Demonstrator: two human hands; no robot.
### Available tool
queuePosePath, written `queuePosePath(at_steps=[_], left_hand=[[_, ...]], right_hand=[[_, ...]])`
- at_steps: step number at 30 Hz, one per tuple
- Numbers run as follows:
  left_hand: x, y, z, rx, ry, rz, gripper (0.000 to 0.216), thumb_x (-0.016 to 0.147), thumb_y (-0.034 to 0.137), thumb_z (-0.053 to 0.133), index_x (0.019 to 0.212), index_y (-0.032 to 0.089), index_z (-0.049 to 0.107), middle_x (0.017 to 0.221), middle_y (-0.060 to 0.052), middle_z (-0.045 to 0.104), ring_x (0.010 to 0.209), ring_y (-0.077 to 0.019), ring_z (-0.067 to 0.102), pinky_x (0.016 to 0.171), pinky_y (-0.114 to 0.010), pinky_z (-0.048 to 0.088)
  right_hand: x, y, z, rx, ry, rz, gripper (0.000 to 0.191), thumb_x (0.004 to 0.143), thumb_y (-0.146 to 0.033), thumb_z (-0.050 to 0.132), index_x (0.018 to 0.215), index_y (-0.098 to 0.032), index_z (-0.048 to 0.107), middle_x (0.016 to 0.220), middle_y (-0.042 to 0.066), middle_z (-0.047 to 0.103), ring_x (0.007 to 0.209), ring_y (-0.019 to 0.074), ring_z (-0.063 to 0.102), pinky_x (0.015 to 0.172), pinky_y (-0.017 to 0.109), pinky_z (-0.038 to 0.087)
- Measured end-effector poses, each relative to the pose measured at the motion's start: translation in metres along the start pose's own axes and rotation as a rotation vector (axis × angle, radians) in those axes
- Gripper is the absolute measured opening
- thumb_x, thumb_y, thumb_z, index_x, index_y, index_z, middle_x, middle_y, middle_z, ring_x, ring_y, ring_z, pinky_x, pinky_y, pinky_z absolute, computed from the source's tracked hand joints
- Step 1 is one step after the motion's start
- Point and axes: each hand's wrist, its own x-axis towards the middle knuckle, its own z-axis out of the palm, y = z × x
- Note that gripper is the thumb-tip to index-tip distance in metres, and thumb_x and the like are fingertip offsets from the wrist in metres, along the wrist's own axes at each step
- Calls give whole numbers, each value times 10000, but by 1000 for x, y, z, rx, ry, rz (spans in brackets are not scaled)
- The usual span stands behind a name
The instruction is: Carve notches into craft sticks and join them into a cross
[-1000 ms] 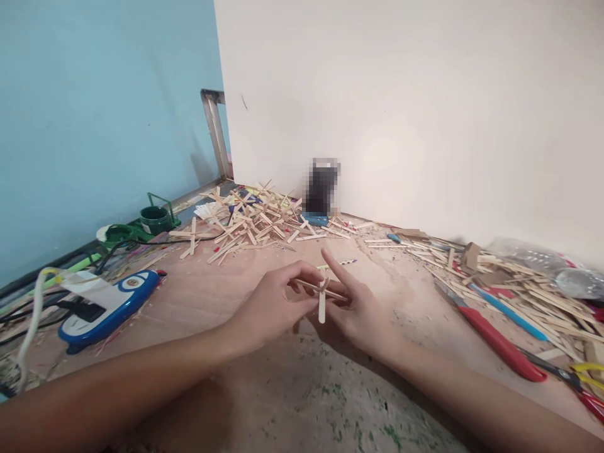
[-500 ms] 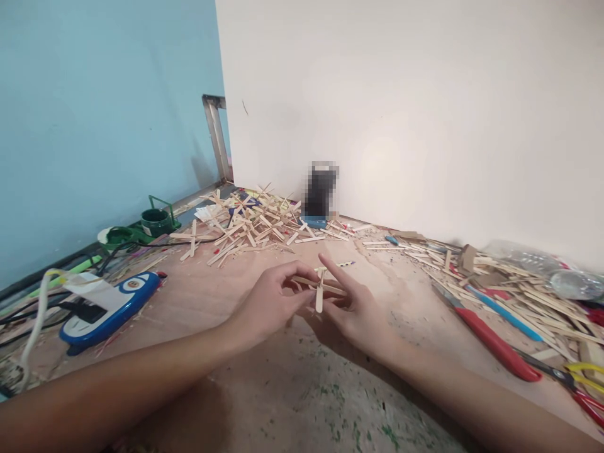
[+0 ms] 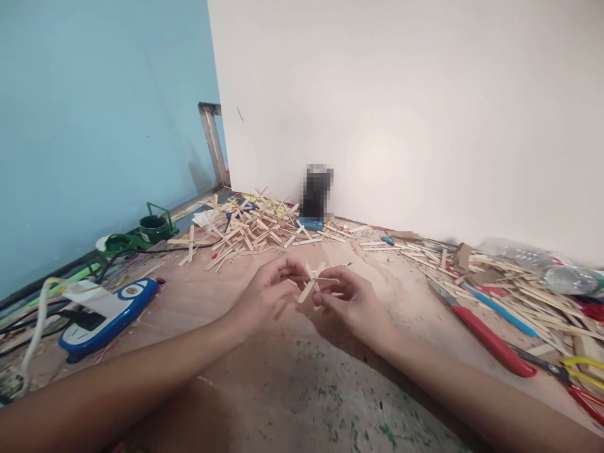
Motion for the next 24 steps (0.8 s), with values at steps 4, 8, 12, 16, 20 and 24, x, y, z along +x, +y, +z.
queuePosePath(at_steps=[4, 8, 12, 16, 20, 24], left_hand=[[-1, 7, -1, 46, -139, -35, 545, 768, 383, 829, 1251, 235, 625, 945, -7, 767, 893, -199, 694, 833, -304, 525], [-1, 13, 1, 120, -217, -89, 506, 751, 366, 888, 1198, 208, 711, 907, -15, 754, 829, -187, 679, 742, -273, 504], [-5, 12, 3, 168, -247, -119, 280, 792, 367, 814, 996, 192, 736, 943, -33, 743, 825, -193, 695, 693, -267, 510], [-8, 9, 4, 228, -252, -67, 124, 819, 302, 758, 876, 213, 693, 911, -10, 726, 930, -212, 708, 821, -297, 563], [-6, 10, 4, 282, -222, 15, 88, 811, 292, 743, 801, 219, 696, 936, -13, 676, 989, -214, 672, 1036, -367, 568], [-3, 13, 2, 305, -145, 9, 169, 792, 367, 811, 821, 207, 763, 1225, -63, 542, 1117, -237, 655, 962, -352, 610]], right_hand=[[6, -2, -11, -41, -120, -2, 346, 851, -501, 886, 935, -183, 779, 854, 39, 788, 655, 138, 633, 615, 293, 526], [11, 0, -21, -61, -228, 16, 331, 935, -469, 865, 926, -159, 749, 758, -30, 692, 599, 102, 568, 603, 260, 508], [10, 2, -23, -55, -275, 56, 337, 929, -448, 878, 869, -160, 714, 806, -17, 708, 683, 118, 633, 652, 268, 545], [7, -1, -24, -49, -343, 120, 372, 898, -492, 893, 883, -153, 742, 759, 3, 723, 626, 112, 615, 605, 260, 514], [9, -2, -27, -69, -385, 137, 361, 981, -486, 824, 901, -147, 731, 727, -19, 684, 540, 78, 521, 508, 217, 433], [14, 6, -30, -123, -355, 105, 293, 1055, -428, 765, 982, -149, 714, 718, -62, 605, 529, 69, 495, 500, 202, 448]])
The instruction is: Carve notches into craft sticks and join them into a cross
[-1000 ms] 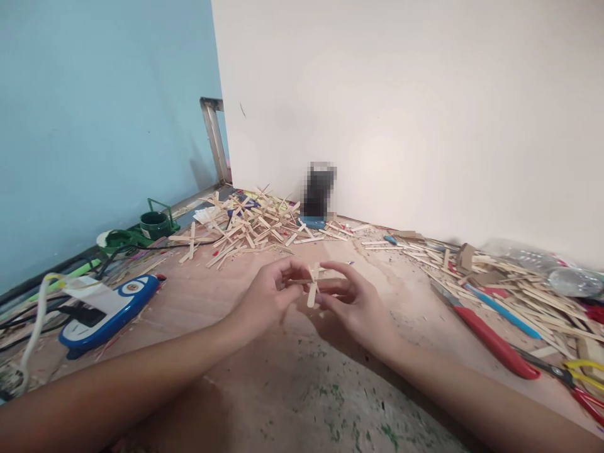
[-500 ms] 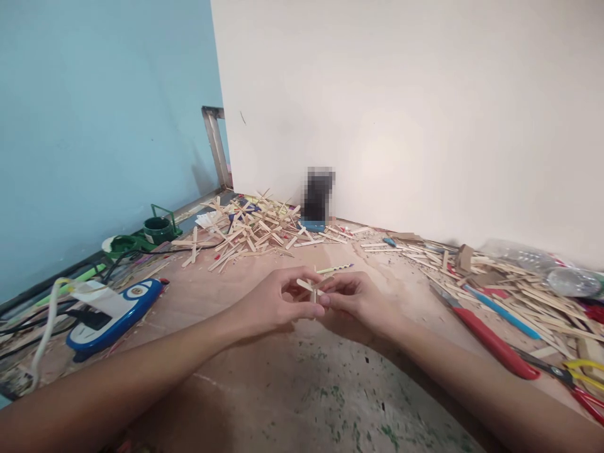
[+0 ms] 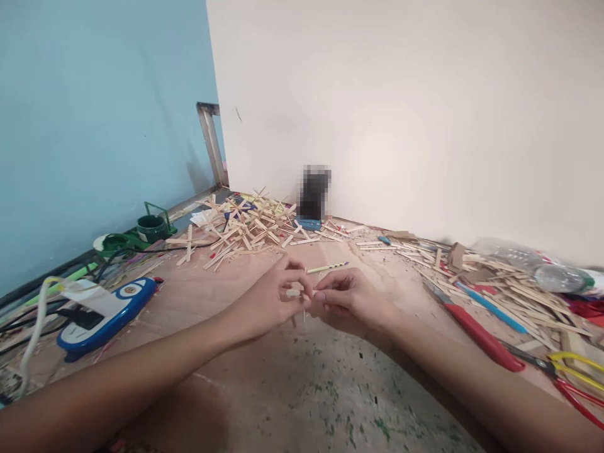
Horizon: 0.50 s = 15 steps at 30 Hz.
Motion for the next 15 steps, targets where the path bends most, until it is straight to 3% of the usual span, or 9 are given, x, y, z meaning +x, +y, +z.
queuePosePath(at_steps=[3, 7, 15], left_hand=[[1, -2, 0, -23, 22, -63, 241, 794, 417, 841, 921, 214, 819, 1302, -62, 480, 959, -178, 677, 834, -337, 635], [1, -4, 3, -64, 13, -112, 293, 811, 451, 829, 978, 210, 836, 1240, -60, 555, 871, -160, 681, 714, -284, 608], [0, -1, 1, -103, 11, -144, 306, 791, 373, 836, 1041, 197, 814, 1079, -49, 700, 784, -152, 675, 656, -237, 521]], right_hand=[[2, 6, 0, -39, 49, -22, 277, 1077, -422, 736, 1034, -149, 711, 778, -46, 629, 575, 80, 544, 537, 216, 500], [2, 9, 1, -86, 85, -50, 274, 1069, -419, 746, 1057, -147, 723, 868, -13, 689, 671, 109, 632, 615, 252, 570], [2, 6, 4, -132, 153, -90, 285, 1074, -435, 735, 1048, -151, 729, 857, -13, 692, 682, 117, 641, 644, 270, 583]])
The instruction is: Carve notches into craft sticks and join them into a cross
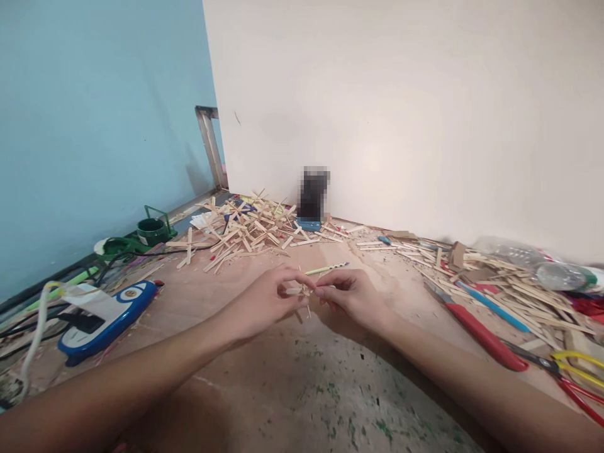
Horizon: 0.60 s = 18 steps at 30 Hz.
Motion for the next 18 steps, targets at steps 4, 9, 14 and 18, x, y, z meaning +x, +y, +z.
queuePosePath(at_steps=[4, 9, 14, 18], left_hand=[[1, -4, 5, -97, -31, -36, 347, 777, 375, 849, 1054, 211, 720, 860, -2, 700, 735, -150, 663, 622, -214, 491], [5, -12, 12, -210, -36, 4, 425, 755, 496, 878, 876, 214, 584, 853, -1, 693, 779, -148, 687, 707, -252, 552], [5, -12, 12, -197, -7, 36, 413, 743, 498, 914, 830, 183, 662, 903, 1, 679, 702, -105, 653, 619, -216, 486], [4, -12, 11, -189, -2, -24, 510, 705, 570, 967, 840, 189, 656, 736, 24, 654, 616, -124, 650, 542, -208, 488]], right_hand=[[-1, -4, 1, 11, 24, -14, 316, 1074, -468, 730, 1029, -155, 731, 803, -27, 674, 637, 109, 612, 625, 265, 564], [0, -7, 3, 29, 20, -33, 333, 1062, -486, 743, 1016, -156, 737, 773, -33, 666, 615, 106, 597, 616, 263, 553], [-3, -11, 6, 52, 12, -61, 360, 1037, -520, 760, 989, -163, 753, 787, -20, 700, 632, 115, 611, 642, 280, 556], [-4, -16, 5, 71, -6, -82, 380, 999, -536, 793, 940, -162, 768, 769, -14, 703, 644, 118, 611, 650, 281, 543]])
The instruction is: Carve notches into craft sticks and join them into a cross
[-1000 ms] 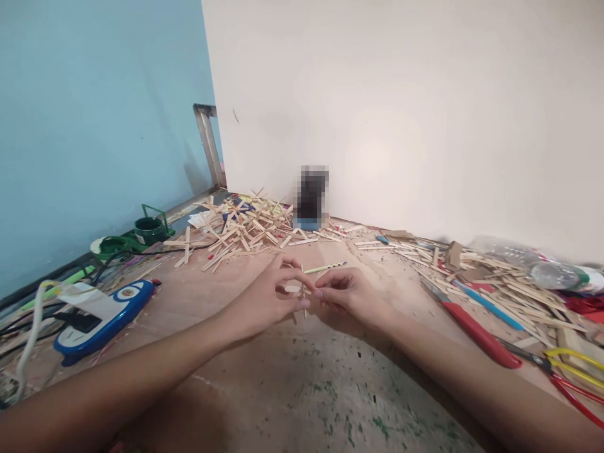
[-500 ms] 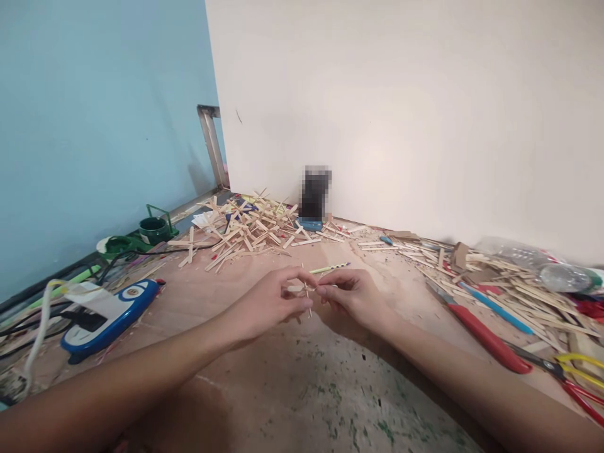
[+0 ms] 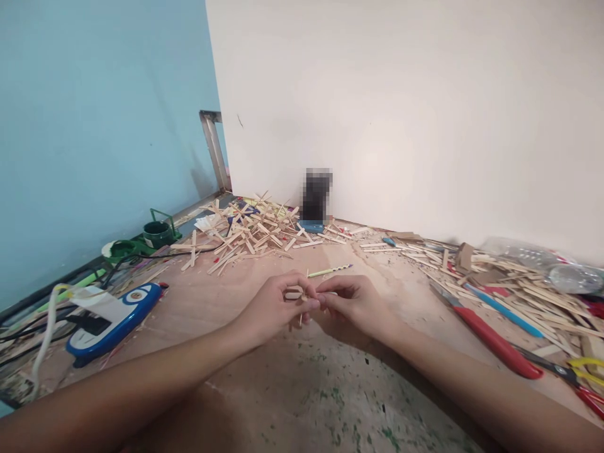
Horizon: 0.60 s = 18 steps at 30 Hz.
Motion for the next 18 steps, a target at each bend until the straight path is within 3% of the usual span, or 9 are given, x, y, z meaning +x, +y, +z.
queuePosePath(at_steps=[2, 5, 11, 18], left_hand=[[-2, 0, 0, -18, -22, -48, 577, 738, 673, 925, 912, 207, 634, 638, 36, 644, 564, -152, 661, 518, -228, 519], [-4, 0, 1, -39, -64, -81, 639, 763, 757, 876, 1005, 217, 636, 648, 21, 685, 570, -168, 687, 523, -249, 562], [-4, -1, 2, -49, -92, -83, 651, 684, 749, 933, 857, 204, 622, 667, 18, 652, 618, -160, 689, 495, -211, 529], [-4, 3, 0, 0, -193, -116, 658, 718, 767, 901, 968, 191, 703, 600, 13, 673, 548, -177, 696, 513, -240, 559]], right_hand=[[0, -1, -1, 12, -11, -2, 380, 989, -540, 800, 954, -161, 780, 757, -17, 698, 636, 116, 605, 642, 278, 533], [0, -1, -2, 26, -12, 1, 367, 1001, -526, 791, 962, -162, 773, 747, -27, 685, 622, 113, 595, 634, 275, 529], [0, 3, -2, 44, -34, 26, 303, 1030, -437, 788, 941, -154, 727, 773, -35, 672, 617, 101, 590, 610, 253, 533], [0, 6, -3, 70, -41, 33, 297, 1048, -423, 771, 939, -151, 718, 808, -25, 684, 643, 103, 610, 616, 251, 550]])
